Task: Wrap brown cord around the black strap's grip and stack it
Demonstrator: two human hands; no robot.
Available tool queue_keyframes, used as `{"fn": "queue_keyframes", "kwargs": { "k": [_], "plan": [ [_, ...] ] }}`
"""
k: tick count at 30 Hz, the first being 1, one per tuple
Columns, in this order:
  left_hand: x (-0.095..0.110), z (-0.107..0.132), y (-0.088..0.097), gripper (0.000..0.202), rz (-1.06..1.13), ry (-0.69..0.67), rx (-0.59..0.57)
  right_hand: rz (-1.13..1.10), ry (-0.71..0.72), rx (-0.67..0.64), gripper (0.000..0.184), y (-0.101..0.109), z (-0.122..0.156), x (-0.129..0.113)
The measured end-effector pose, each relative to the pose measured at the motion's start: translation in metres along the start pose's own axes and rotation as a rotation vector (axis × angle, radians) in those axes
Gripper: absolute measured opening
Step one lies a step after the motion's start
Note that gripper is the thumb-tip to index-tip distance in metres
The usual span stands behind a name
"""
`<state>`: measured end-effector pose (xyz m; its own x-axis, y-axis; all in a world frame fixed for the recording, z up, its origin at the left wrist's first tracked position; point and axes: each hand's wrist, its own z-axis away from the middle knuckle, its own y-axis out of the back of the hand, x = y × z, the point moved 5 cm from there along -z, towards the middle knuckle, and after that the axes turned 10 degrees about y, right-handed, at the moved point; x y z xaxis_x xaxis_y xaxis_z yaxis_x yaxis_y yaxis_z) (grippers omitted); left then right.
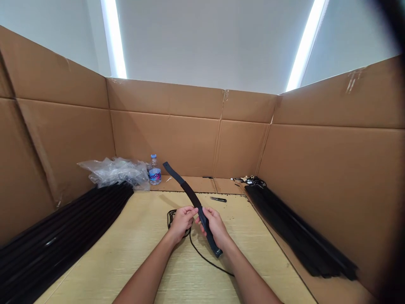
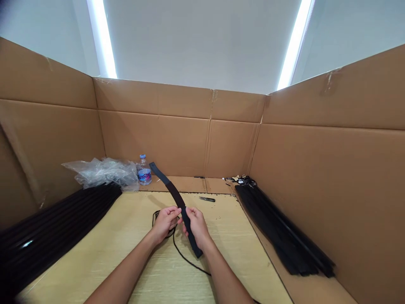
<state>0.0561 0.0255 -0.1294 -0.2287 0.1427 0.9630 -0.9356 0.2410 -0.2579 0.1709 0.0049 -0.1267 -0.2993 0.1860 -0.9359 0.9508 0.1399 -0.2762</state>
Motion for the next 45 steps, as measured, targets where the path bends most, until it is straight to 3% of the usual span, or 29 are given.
{"fn": "queue_keyframes", "kwargs": {
  "k": [7,13,18,25,29,39,45],
  "plan": [
    [0.003,0.007,-0.012,0.041,0.006,-0.021,0.006,0.049,-0.037,0.027,0.047,0.005,0.002,0.001],
    [0.003,0.001,0.0,0.043,0.031,-0.032,0.05,0.001,0.042,-0.001,0.044,0.001,-0.001,-0.002],
    [0.004,-0.002,0.01,0.044,0.041,-0.037,0.052,-0.001,0.084,-0.093,0.039,-0.004,-0.002,-0.007],
    [0.004,0.002,0.008,0.043,0.02,-0.01,-0.014,0.007,0.026,-0.238,0.04,-0.006,0.006,-0.012],
    [0.005,0.003,0.004,0.04,0.008,-0.003,-0.041,-0.003,0.037,-0.22,0.048,-0.007,0.006,-0.014],
    [0.008,0.007,-0.003,0.039,0.014,-0.007,-0.005,0.03,0.02,-0.078,0.044,-0.001,0.002,-0.006],
    [0.006,0.002,0.001,0.041,0.033,-0.02,0.018,-0.015,0.035,-0.067,0.043,-0.002,0.0,-0.009]
  ]
}}
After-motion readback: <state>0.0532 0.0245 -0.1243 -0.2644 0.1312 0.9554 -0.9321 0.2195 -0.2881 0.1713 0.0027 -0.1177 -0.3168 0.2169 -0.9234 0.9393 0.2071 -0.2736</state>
